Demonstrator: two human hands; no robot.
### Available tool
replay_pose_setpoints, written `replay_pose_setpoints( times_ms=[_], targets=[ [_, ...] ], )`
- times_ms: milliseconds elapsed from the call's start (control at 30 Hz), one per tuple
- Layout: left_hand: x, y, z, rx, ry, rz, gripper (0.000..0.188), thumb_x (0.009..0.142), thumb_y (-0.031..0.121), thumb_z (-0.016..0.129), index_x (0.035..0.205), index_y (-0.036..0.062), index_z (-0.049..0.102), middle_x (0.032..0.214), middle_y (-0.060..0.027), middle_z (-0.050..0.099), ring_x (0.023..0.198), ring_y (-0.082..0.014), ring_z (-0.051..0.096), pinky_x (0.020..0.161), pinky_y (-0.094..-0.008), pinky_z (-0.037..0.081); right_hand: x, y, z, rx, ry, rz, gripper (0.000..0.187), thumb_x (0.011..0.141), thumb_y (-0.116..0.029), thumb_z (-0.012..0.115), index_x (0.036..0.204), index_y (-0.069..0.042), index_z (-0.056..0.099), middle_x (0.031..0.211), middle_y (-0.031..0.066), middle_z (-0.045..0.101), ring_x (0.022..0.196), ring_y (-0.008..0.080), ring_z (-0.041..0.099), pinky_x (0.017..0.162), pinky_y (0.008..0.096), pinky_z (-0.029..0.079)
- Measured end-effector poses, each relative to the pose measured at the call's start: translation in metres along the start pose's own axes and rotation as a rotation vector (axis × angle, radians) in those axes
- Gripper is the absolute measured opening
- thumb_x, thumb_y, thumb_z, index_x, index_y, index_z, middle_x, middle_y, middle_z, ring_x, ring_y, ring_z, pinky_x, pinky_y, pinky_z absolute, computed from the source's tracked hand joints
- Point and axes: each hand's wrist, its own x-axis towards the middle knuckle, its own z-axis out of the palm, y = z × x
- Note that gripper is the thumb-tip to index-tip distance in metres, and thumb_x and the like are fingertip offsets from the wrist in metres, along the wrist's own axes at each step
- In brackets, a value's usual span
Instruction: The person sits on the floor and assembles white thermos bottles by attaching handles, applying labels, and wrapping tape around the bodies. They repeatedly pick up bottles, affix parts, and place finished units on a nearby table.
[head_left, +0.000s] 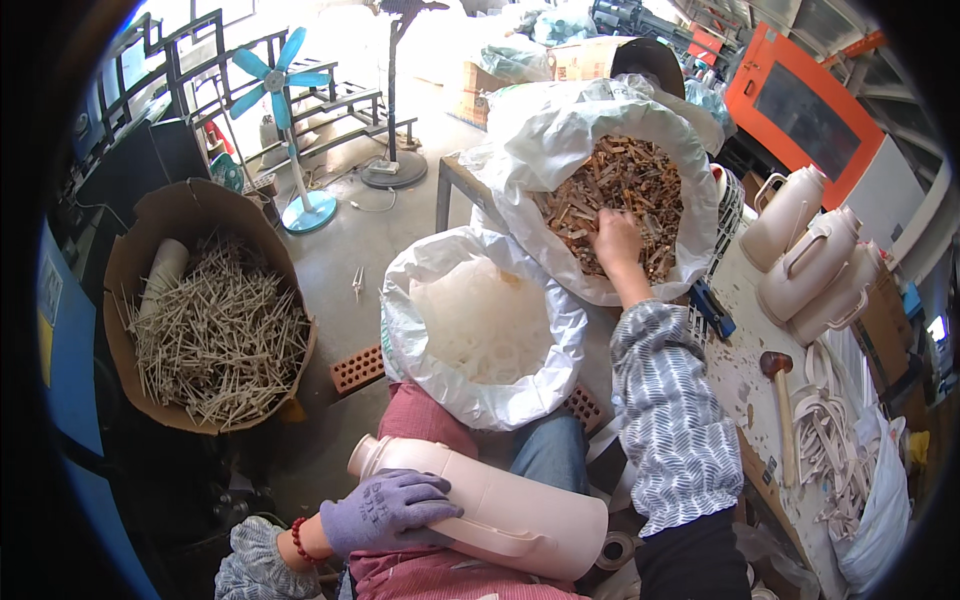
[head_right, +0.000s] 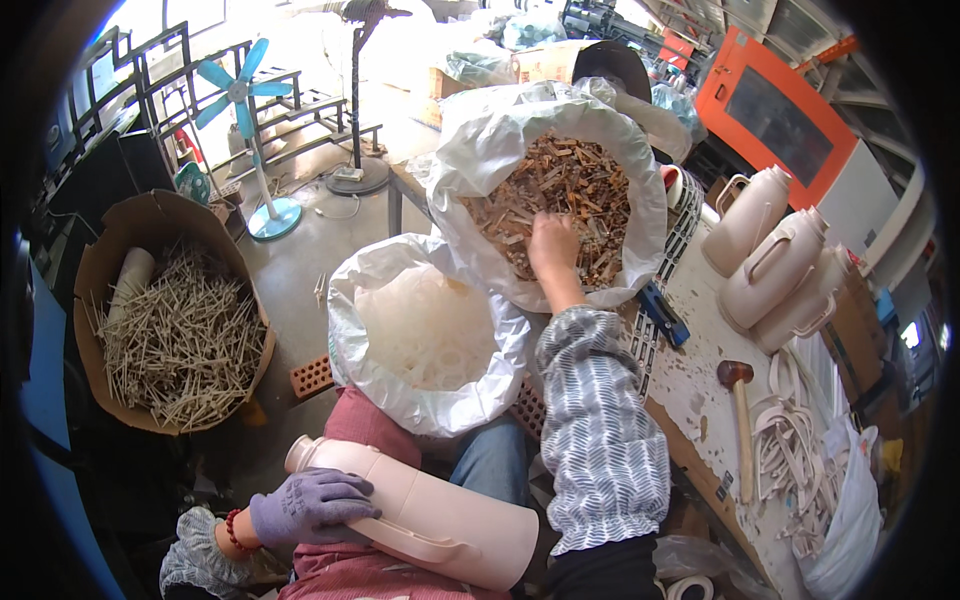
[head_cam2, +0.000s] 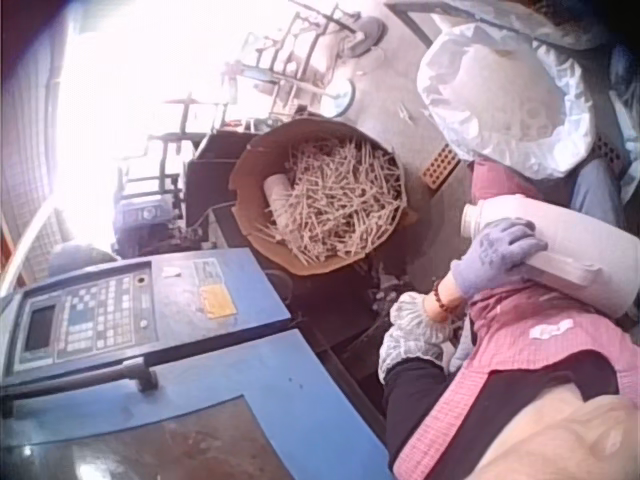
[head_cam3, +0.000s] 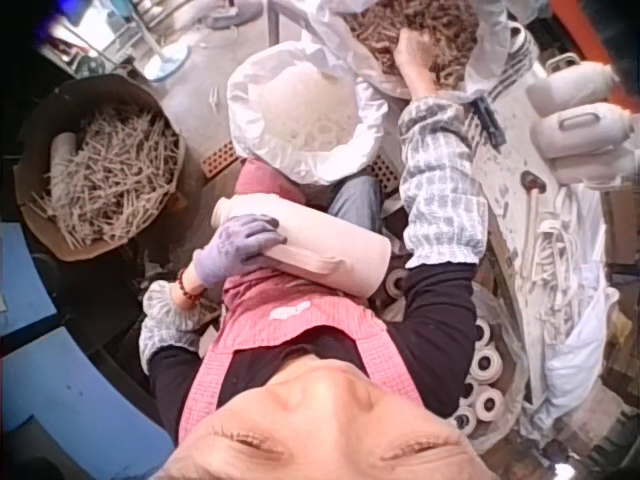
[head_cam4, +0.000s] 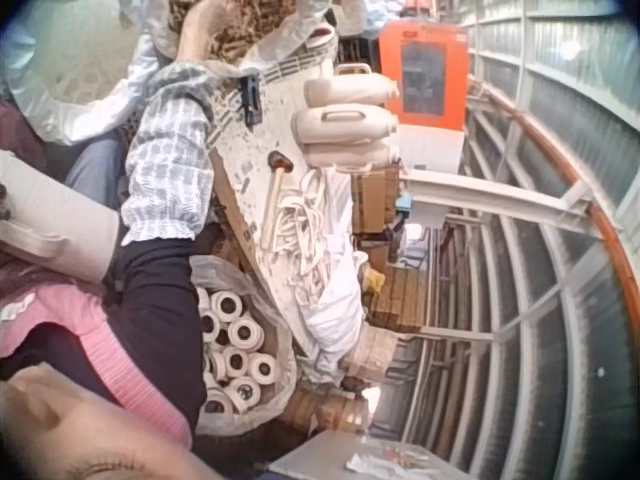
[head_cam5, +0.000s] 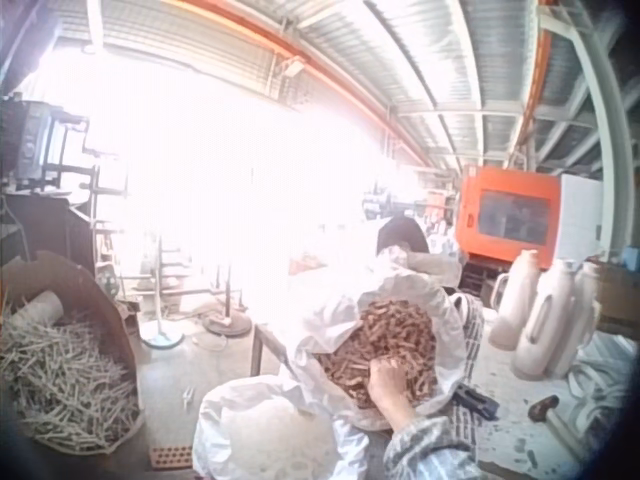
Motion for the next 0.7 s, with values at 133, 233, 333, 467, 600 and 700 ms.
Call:
replay_pose_setpoints(
  times_ms=[133,233,333,467,600,700],
  targets=[
    [-0.008,0.004,-0.005,-0.063,-0.034,-0.071,0.038,0.077,0.029,0.077,0.109,0.0114,0.068,0.102,-0.0094,0.066,0.103,-0.027,0.062,0.087,-0.0383,0.051,-0.007,0.03,-0.01,0.175,0.047,0.107,0.023,0.083,-0.02,0.064,0.103,-0.008,0.064,0.089,0.0162,0.069,0.087,0.0367,0.065,0.072,0.0475,0.052],
    [-0.003,0.003,-0.008,-0.244,-0.014,-0.141,0.038,0.073,0.025,0.083,0.105,0.01,0.069,0.104,-0.0103,0.066,0.095,-0.0276,0.065,0.079,-0.0365,0.054,-0.019,0.047,-0.021,0.212,0.064,0.189,0.021,0.084,-0.015,0.062,0.104,-0.01,0.064,0.085,0.0181,0.068,0.077,0.0359,0.066,0.067,0.0446,0.052],
    [0.009,0.003,-0.007,-0.161,0.047,-0.198,0.037,0.079,0.03,0.077,0.106,0.0073,0.067,0.095,-0.0138,0.068,0.086,-0.0285,0.067,0.076,-0.0373,0.053,-0.049,0.022,-0.05,0.56,0.127,0.128,0.021,0.084,-0.009,0.064,0.105,-0.01,0.063,0.077,0.0119,0.068,0.07,0.0243,0.067,0.063,0.0358,0.052],
    [0.025,0.002,0.004,-0.343,0.363,-0.478,0.051,0.078,0.016,0.079,0.122,-0.0003,0.058,0.099,-0.0085,0.069,0.088,-0.015,0.068,0.079,-0.0303,0.055,-0.147,-0.074,-0.102,1.483,-0.448,-0.036,0.017,0.085,0.012,0.052,0.093,-0.002,0.06,0.092,0.0064,0.064,0.08,0.0102,0.06,0.07,0.0215,0.048],
    [0.027,-0.005,0.016,-1.054,0.472,-0.619,0.043,0.083,0.003,0.073,0.122,0.0009,0.055,0.108,-0.0084,0.064,0.094,-0.0169,0.066,0.082,-0.0289,0.054,-0.228,-0.138,-0.122,1.721,-0.689,-0.264,0.019,0.081,0.015,0.06,0.093,0.0,0.059,0.101,0.0089,0.059,0.081,0.0121,0.059,0.072,0.0248,0.05],
    [0.017,-0.007,0.018,-1.027,0.568,-0.611,0.018,0.081,-0.006,0.07,0.099,-0.003,0.065,0.099,-0.0093,0.066,0.091,-0.0156,0.066,0.08,-0.0275,0.055,-0.246,-0.149,-0.132,1.398,-0.445,-0.407,0.022,0.08,0.011,0.065,0.099,0.0,0.061,0.101,0.0111,0.06,0.082,0.0162,0.061,0.076,0.0279,0.052]
  ],
)
